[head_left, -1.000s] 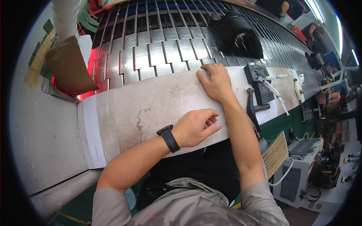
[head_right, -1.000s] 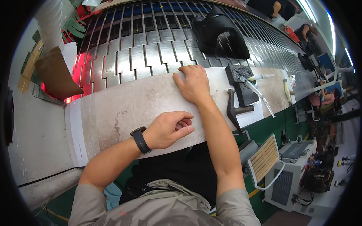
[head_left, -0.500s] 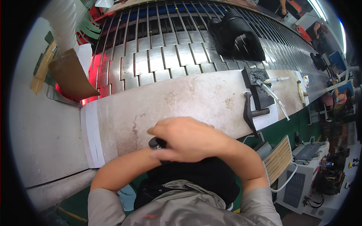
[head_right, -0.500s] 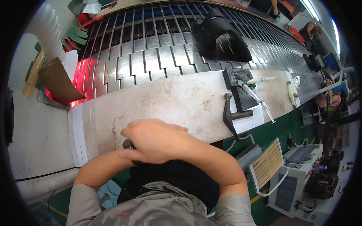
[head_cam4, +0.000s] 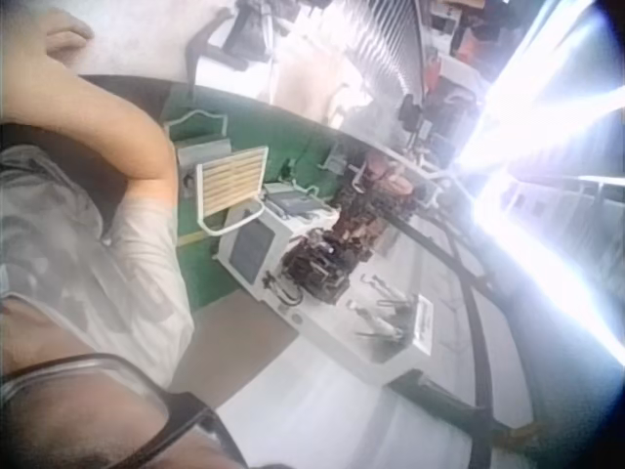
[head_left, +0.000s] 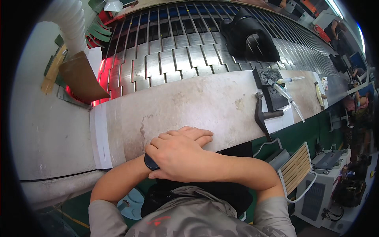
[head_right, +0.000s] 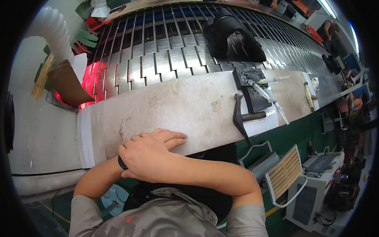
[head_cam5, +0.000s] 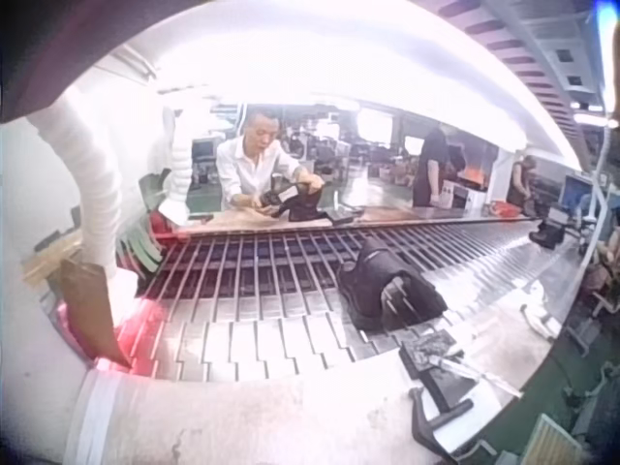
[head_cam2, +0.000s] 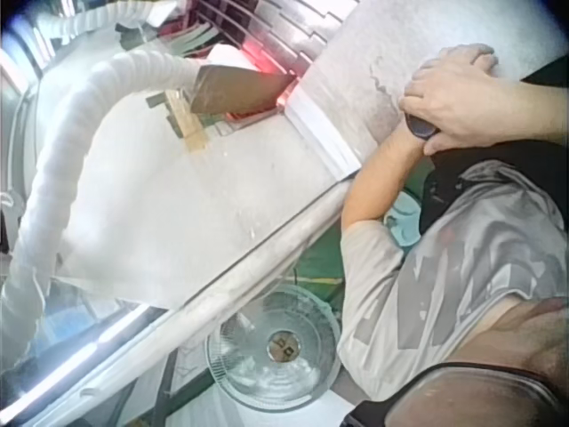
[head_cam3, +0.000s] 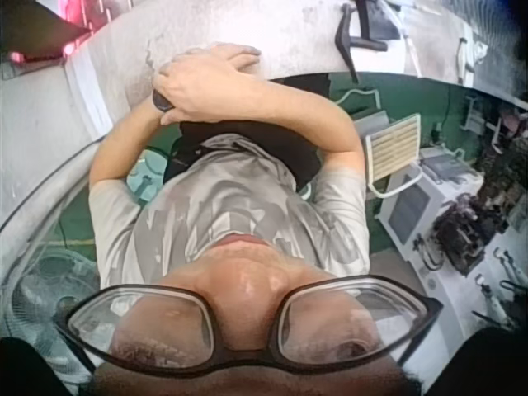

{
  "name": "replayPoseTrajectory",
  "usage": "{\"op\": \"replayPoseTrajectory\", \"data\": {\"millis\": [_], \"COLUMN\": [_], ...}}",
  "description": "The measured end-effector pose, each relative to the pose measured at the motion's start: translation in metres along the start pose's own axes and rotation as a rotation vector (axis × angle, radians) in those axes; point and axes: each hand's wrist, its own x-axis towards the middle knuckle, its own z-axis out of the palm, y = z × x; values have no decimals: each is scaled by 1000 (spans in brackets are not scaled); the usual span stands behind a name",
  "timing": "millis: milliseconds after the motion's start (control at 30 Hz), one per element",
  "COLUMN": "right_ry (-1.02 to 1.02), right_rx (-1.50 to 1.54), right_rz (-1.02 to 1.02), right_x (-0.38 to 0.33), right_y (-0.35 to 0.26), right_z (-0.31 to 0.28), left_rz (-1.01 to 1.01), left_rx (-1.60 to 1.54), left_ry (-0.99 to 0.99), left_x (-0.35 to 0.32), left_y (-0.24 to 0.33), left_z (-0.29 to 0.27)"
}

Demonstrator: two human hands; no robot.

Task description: The person takes boot uppers and soles, presses each sole onto its corresponding boot upper by hand to attach them, and places the assembled boots onto the conveyor belt.

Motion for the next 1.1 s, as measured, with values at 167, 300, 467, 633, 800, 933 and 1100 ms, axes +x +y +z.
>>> {"op": "replayPoseTrajectory", "data": {"millis": [167, 300, 467, 633, 800, 933, 1100], "right_ry": [-25, 197, 542, 818, 763, 750, 749], "right_rx": [12, 49, -67, 545, 212, 188, 202], "right_rz": [7, -62, 260, 714, 579, 540, 544], "right_x": [3, -6, -51, -68, -59, -58, -58], "right_y": [-5, 18, 99, 142, 122, 118, 116], "right_z": [1, 0, -25, -18, -15, -17, -19], "left_rz": [-17, -154, -739, -781, -822, -821, -830], "left_rx": [72, 90, -15, 127, 167, 175, 170], "left_ry": [-32, 155, 699, 854, 841, 837, 842], "left_x": [-15, -46, -105, -112, -108, -110, -111], "left_y": [0, 3, 20, 8, 8, 9, 11], "left_z": [-3, -21, -34, -7, -8, -10, -11]}}
